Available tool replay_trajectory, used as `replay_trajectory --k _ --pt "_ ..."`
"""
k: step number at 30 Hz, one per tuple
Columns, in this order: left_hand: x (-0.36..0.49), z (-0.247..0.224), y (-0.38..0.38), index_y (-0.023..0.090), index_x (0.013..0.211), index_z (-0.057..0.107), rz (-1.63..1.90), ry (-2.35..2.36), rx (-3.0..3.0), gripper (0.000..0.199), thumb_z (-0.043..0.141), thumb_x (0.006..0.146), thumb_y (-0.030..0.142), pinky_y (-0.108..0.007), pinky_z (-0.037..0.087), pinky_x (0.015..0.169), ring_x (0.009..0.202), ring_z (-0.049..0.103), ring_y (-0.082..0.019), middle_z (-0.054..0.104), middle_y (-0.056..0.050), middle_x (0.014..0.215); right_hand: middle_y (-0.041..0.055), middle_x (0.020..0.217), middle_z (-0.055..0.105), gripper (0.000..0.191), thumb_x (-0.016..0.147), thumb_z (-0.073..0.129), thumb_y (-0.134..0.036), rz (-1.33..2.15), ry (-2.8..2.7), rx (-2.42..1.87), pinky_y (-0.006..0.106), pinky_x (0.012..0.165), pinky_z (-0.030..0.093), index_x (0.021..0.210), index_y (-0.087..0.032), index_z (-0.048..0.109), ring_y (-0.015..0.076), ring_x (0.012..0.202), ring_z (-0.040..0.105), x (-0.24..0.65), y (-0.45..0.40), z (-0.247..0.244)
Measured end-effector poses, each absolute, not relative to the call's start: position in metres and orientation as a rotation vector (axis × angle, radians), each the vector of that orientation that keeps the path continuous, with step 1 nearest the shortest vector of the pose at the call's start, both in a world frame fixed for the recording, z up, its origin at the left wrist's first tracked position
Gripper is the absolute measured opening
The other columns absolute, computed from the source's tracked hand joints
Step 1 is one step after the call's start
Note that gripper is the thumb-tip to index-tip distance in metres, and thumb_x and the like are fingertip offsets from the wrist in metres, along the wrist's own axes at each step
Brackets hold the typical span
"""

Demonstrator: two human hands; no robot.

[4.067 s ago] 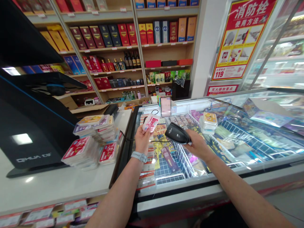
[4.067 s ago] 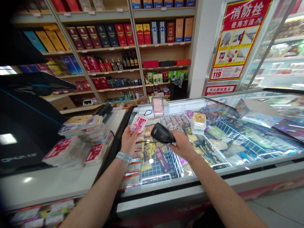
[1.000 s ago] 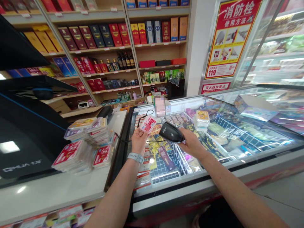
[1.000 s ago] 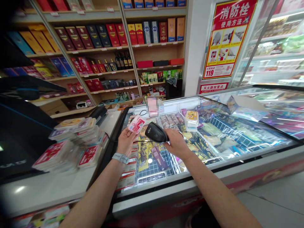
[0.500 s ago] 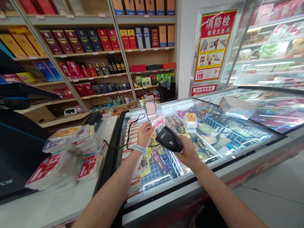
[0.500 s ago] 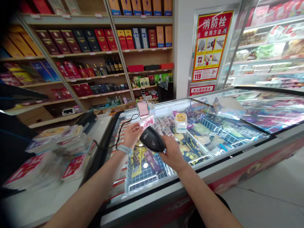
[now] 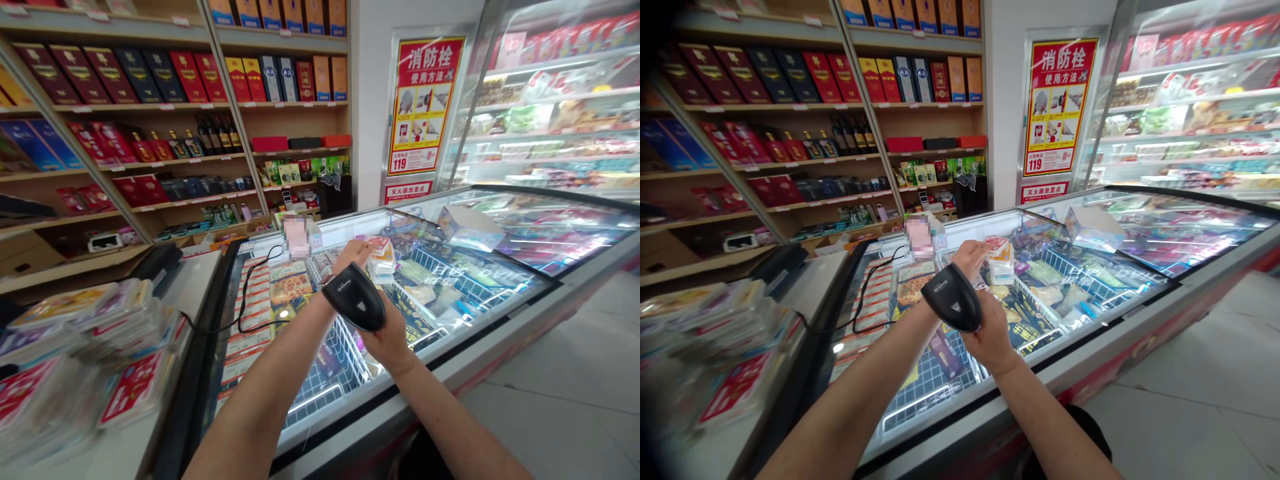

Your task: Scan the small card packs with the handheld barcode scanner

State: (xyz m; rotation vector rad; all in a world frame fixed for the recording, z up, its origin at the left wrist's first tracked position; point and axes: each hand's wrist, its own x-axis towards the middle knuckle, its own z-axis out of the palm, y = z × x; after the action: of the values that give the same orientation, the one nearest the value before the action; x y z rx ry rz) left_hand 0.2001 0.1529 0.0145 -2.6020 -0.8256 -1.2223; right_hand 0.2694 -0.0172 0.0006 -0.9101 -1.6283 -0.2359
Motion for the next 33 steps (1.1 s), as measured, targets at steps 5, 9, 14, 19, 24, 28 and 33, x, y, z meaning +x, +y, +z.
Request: replay_trajectory --k 5,9,14,19,24,28,33 --pt "0.215 0.013 0.152 0.017 0.117 0.063 -0.908 -0.733 -2.659 0.032 0.042 0.093 0.022 -0.034 0.043 0.094 0.106 0.052 -0.021 0.061 -0.011 0.107 0.0076 0.088 0.063 0.026 0.084 0.053 -0.028 -0.225 -1.608 -0.943 0.036 0.068 0.053 0.109 -0.021 0.049 0.0238 0.081 0.063 0.270 -0.018 0.000" --pt "0.215 0.019 0.142 0.017 0.119 0.061 -0.831 -0.753 -2.679 0.032 0.046 0.092 0.026 -0.037 0.042 0.093 0.107 0.053 -0.022 0.061 -0.011 0.113 0.0080 0.087 0.063 0.025 0.084 0.052 -0.028 -0.202 -1.610 -0.937 0.036 0.067 0.053 0.108 -0.020 0.050 0.0239 0.080 0.063 0.270 -0.018 0.000" --pt "0.217 0.018 0.133 0.021 0.139 0.042 -0.736 -0.812 -2.671 0.070 0.069 0.077 0.040 -0.045 0.038 0.100 0.131 0.038 -0.030 0.042 -0.015 0.143 0.0088 0.091 0.064 0.030 0.084 0.054 -0.027 -0.238 -1.595 -0.920 0.038 0.071 0.054 0.112 -0.020 0.050 0.0249 0.084 0.064 0.270 -0.018 0.000" --pt "0.221 0.012 0.126 0.029 0.150 0.019 -0.621 -0.954 -2.614 0.097 0.071 0.071 0.050 -0.053 0.030 0.107 0.145 0.012 -0.033 0.014 -0.013 0.158 0.0082 0.089 0.065 0.029 0.085 0.053 -0.029 -0.257 -1.590 -0.923 0.038 0.070 0.055 0.113 -0.021 0.050 0.0258 0.085 0.065 0.270 -0.018 0.002" --pt "0.205 0.021 0.107 0.028 0.151 0.017 -0.629 -1.064 -2.616 0.083 0.060 0.082 0.045 -0.053 0.026 0.110 0.146 0.011 -0.031 0.015 -0.013 0.158 0.0079 0.088 0.064 0.028 0.086 0.053 -0.029 -0.256 -1.623 -0.911 0.038 0.071 0.055 0.113 -0.021 0.051 0.0256 0.085 0.065 0.269 -0.018 0.004" --pt "0.184 0.026 0.095 0.030 0.149 0.021 -0.688 -1.215 -2.582 0.061 0.043 0.092 0.034 -0.053 0.024 0.112 0.146 0.014 -0.028 0.020 -0.010 0.157 0.0085 0.093 0.064 0.032 0.085 0.055 -0.029 -0.216 -1.651 -0.938 0.039 0.072 0.054 0.115 -0.020 0.050 0.0259 0.088 0.064 0.269 -0.017 0.002" --pt "0.155 0.016 0.091 0.032 0.146 0.031 -0.824 -1.327 -2.485 0.052 0.035 0.095 0.028 -0.057 0.023 0.112 0.145 0.016 -0.028 0.024 -0.008 0.156 0.0071 0.089 0.062 0.026 0.085 0.054 -0.029 -0.198 -1.693 -0.950 0.037 0.068 0.052 0.108 -0.020 0.050 0.0246 0.082 0.063 0.269 -0.016 -0.002"
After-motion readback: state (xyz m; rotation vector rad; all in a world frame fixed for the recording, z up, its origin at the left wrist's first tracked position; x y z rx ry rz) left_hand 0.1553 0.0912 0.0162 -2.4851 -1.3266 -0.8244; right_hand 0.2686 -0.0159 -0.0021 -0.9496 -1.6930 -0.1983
